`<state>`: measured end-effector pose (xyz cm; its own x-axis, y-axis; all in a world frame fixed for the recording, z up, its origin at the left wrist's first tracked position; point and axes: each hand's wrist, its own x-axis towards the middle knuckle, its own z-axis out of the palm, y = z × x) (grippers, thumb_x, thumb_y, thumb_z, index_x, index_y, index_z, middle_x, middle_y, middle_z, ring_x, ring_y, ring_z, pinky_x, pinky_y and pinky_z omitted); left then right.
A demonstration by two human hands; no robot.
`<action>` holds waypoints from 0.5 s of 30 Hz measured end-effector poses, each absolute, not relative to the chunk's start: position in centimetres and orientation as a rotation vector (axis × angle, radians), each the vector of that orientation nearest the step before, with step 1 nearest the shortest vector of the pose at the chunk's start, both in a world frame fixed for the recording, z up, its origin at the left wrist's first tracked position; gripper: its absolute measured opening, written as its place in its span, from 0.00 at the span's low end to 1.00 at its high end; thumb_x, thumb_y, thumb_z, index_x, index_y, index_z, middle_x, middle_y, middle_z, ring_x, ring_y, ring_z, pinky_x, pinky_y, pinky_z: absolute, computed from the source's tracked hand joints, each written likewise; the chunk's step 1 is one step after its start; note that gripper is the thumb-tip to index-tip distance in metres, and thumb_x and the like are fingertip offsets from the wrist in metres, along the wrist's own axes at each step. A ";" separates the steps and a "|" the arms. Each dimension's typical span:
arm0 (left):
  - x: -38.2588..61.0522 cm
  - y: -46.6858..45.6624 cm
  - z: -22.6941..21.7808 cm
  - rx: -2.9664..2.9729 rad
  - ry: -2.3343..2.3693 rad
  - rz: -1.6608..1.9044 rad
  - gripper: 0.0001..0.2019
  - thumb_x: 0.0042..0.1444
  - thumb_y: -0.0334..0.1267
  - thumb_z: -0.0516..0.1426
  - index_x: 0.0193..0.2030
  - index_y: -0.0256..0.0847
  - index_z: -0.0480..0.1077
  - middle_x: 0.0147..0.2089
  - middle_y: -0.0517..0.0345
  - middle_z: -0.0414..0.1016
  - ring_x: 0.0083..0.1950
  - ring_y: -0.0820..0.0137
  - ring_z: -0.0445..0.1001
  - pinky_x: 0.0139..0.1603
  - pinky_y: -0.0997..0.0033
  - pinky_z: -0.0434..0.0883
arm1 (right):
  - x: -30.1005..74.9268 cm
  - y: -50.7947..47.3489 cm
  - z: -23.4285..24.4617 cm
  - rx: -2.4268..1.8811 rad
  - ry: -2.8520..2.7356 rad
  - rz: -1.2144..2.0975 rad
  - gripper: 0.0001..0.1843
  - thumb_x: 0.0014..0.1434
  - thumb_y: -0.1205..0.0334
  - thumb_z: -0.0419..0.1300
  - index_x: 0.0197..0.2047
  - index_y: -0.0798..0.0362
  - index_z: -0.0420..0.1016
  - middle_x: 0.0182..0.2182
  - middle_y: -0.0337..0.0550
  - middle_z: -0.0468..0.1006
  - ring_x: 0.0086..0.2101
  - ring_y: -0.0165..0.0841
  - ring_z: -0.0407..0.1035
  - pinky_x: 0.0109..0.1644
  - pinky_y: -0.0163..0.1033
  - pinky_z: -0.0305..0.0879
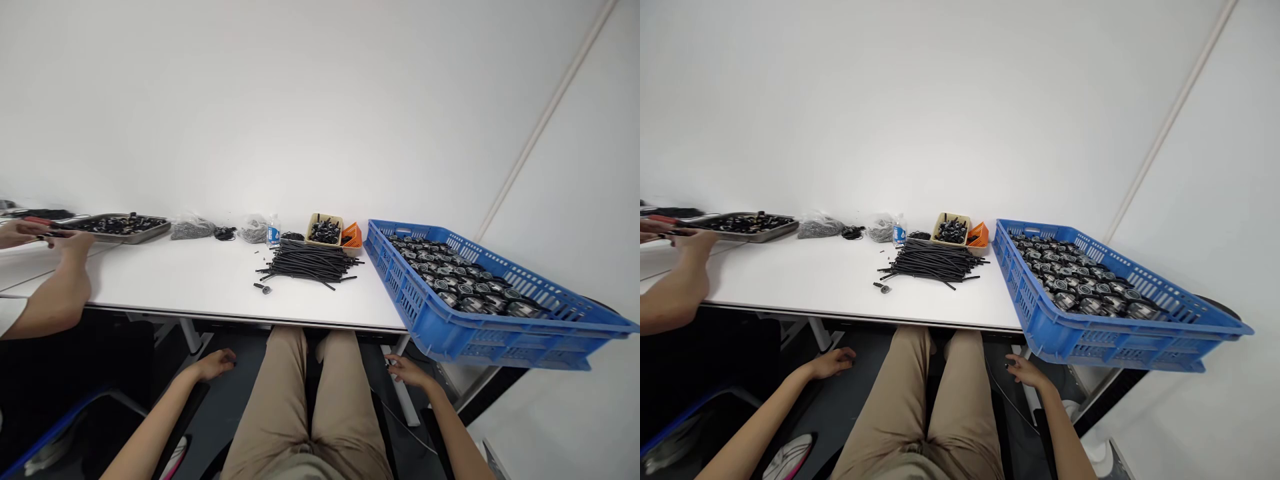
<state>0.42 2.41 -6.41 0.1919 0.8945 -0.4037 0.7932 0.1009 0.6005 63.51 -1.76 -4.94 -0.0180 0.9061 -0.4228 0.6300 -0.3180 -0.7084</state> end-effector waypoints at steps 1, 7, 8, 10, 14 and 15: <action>0.4 2.4 -6.4 1.698 1.609 0.166 0.27 0.43 0.52 0.55 0.49 0.39 0.68 0.37 0.55 0.74 0.37 0.62 0.77 0.40 0.67 0.72 | 63.5 -1.8 -4.9 -1.954 -1.612 1.254 0.30 0.56 0.60 0.57 0.62 0.56 0.68 0.35 0.42 0.73 0.30 0.30 0.70 0.40 0.37 0.65; 0.5 2.3 -6.3 1.709 1.605 0.165 0.27 0.44 0.53 0.55 0.49 0.39 0.68 0.36 0.56 0.74 0.37 0.61 0.77 0.40 0.66 0.72 | 63.5 -1.9 -5.0 -1.944 -1.622 1.257 0.27 0.57 0.63 0.54 0.61 0.55 0.68 0.33 0.39 0.72 0.30 0.31 0.70 0.40 0.37 0.65; 0.5 2.3 -6.3 1.710 1.607 0.165 0.27 0.44 0.53 0.55 0.49 0.39 0.68 0.35 0.56 0.74 0.37 0.61 0.77 0.39 0.66 0.71 | 63.5 -1.9 -5.0 -1.940 -1.623 1.252 0.27 0.58 0.64 0.54 0.61 0.54 0.68 0.33 0.39 0.72 0.32 0.31 0.71 0.40 0.37 0.65; 0.5 2.4 -6.4 1.712 1.607 0.163 0.27 0.44 0.53 0.55 0.48 0.39 0.68 0.33 0.57 0.74 0.36 0.61 0.77 0.39 0.66 0.71 | 63.6 -1.8 -5.1 -1.929 -1.625 1.244 0.27 0.58 0.64 0.54 0.61 0.54 0.68 0.33 0.39 0.72 0.34 0.32 0.71 0.41 0.37 0.66; 0.3 2.5 -6.5 1.717 1.598 0.160 0.26 0.44 0.52 0.55 0.49 0.39 0.67 0.33 0.57 0.74 0.36 0.61 0.76 0.40 0.66 0.70 | 63.7 -1.6 -5.4 -1.927 -1.634 1.246 0.28 0.57 0.64 0.55 0.61 0.56 0.68 0.32 0.39 0.72 0.30 0.32 0.71 0.42 0.38 0.66; 0.3 2.5 -6.6 1.718 1.596 0.160 0.26 0.44 0.51 0.55 0.49 0.39 0.67 0.33 0.57 0.74 0.36 0.62 0.76 0.40 0.66 0.70 | 63.8 -1.6 -5.5 -1.927 -1.636 1.246 0.28 0.57 0.63 0.56 0.61 0.57 0.68 0.32 0.40 0.72 0.29 0.31 0.71 0.42 0.39 0.66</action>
<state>0.31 2.49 -6.58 0.2068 0.8936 -0.3984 0.7968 0.0825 0.5986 63.79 -1.57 -5.46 -0.0371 0.9139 -0.4042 0.6325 -0.2917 -0.7176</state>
